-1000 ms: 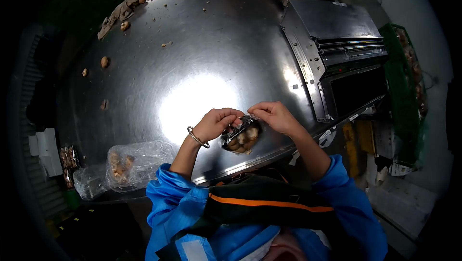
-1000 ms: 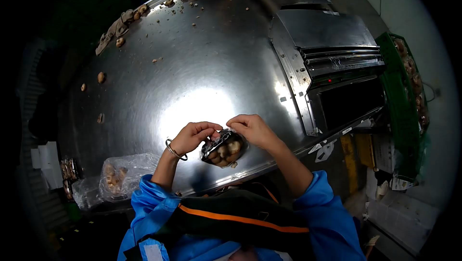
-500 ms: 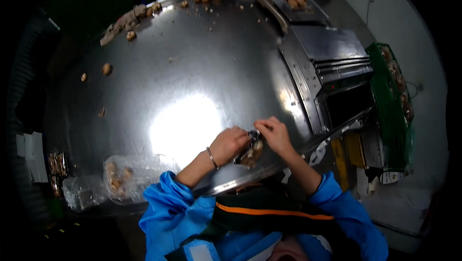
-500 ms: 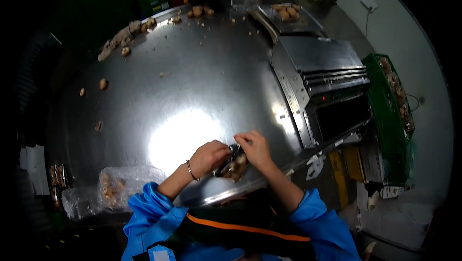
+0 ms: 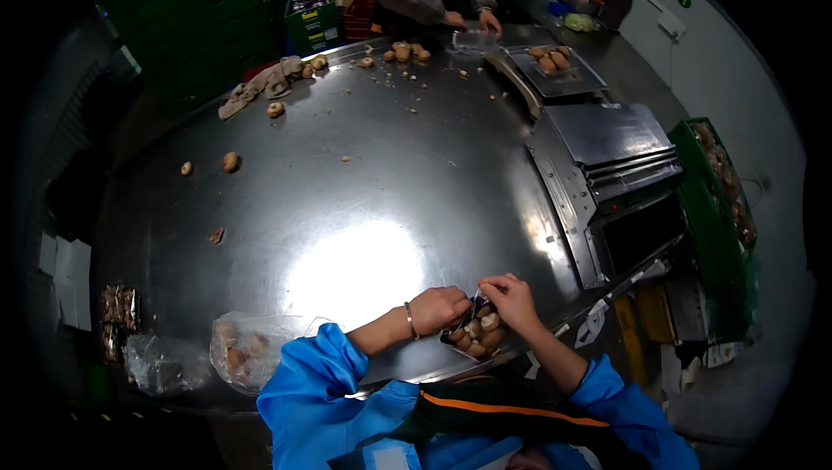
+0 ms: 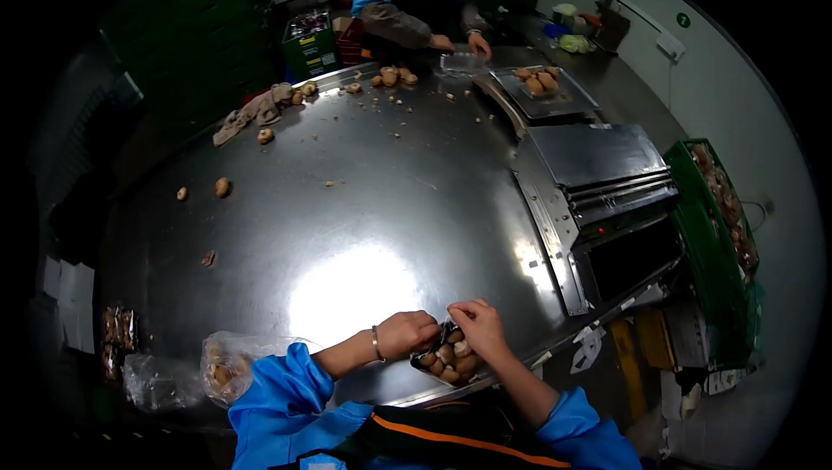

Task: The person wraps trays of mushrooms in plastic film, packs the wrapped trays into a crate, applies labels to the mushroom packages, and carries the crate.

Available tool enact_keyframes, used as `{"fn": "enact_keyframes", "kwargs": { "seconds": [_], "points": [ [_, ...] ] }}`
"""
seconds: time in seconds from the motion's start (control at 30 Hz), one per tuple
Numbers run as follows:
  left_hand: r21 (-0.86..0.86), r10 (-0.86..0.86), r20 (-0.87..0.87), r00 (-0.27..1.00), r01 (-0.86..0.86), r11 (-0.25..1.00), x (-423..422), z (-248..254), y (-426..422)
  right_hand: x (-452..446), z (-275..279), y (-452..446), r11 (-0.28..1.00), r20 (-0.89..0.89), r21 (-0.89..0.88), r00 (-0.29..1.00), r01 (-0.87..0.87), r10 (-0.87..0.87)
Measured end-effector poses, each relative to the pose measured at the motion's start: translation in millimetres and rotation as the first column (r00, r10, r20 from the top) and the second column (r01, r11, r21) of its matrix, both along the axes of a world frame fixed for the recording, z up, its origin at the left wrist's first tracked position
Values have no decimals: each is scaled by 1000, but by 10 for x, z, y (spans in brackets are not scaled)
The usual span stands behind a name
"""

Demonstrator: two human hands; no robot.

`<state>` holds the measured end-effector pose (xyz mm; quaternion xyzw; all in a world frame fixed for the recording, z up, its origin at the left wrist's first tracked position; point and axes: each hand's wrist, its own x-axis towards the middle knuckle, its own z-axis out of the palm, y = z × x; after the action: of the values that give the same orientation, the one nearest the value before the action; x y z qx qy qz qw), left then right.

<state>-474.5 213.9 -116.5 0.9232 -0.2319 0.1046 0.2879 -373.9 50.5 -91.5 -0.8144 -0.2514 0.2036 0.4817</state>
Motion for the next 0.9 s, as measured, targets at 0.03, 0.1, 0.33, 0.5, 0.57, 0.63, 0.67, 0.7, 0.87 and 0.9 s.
{"fn": "enact_keyframes", "kwargs": {
  "seconds": [0.03,0.1,0.33,0.5,0.57,0.63,0.67,0.7,0.87,0.9],
  "points": [
    [14,-13,23,1000,13,1000,-3,-69,25,-10,-23,-9,1000,-45,1,999,1,-1],
    [-65,18,11,1000,-17,998,-38,-164,53,-36,-97,-15,998,-84,61,996,-27,32],
    [-544,354,-466,811,-578,608,-126,-71,-285,-80,165,11,997,438,3,897,-73,64],
    [-575,430,-539,724,-690,440,-15,-66,-353,-182,240,-37,928,322,-329,903,-176,285],
    [-540,429,-517,741,-671,508,35,-26,-366,-100,241,0,926,361,-327,881,-187,305],
    [-491,438,-442,783,-620,612,91,-35,-339,-81,307,48,926,414,-338,857,-169,308],
    [-476,447,-371,814,-580,662,119,-63,-335,-40,310,61,914,390,-366,863,-175,322],
    [-454,450,-297,842,-539,709,137,-70,-319,-5,294,56,901,366,-394,868,-182,336],
    [-135,397,-106,912,-409,903,172,22,-197,18,160,49,944,494,-266,813,-195,308],
    [-139,397,-77,915,-404,904,208,-35,-146,20,135,61,946,506,-262,808,-190,303]
  ]
}}
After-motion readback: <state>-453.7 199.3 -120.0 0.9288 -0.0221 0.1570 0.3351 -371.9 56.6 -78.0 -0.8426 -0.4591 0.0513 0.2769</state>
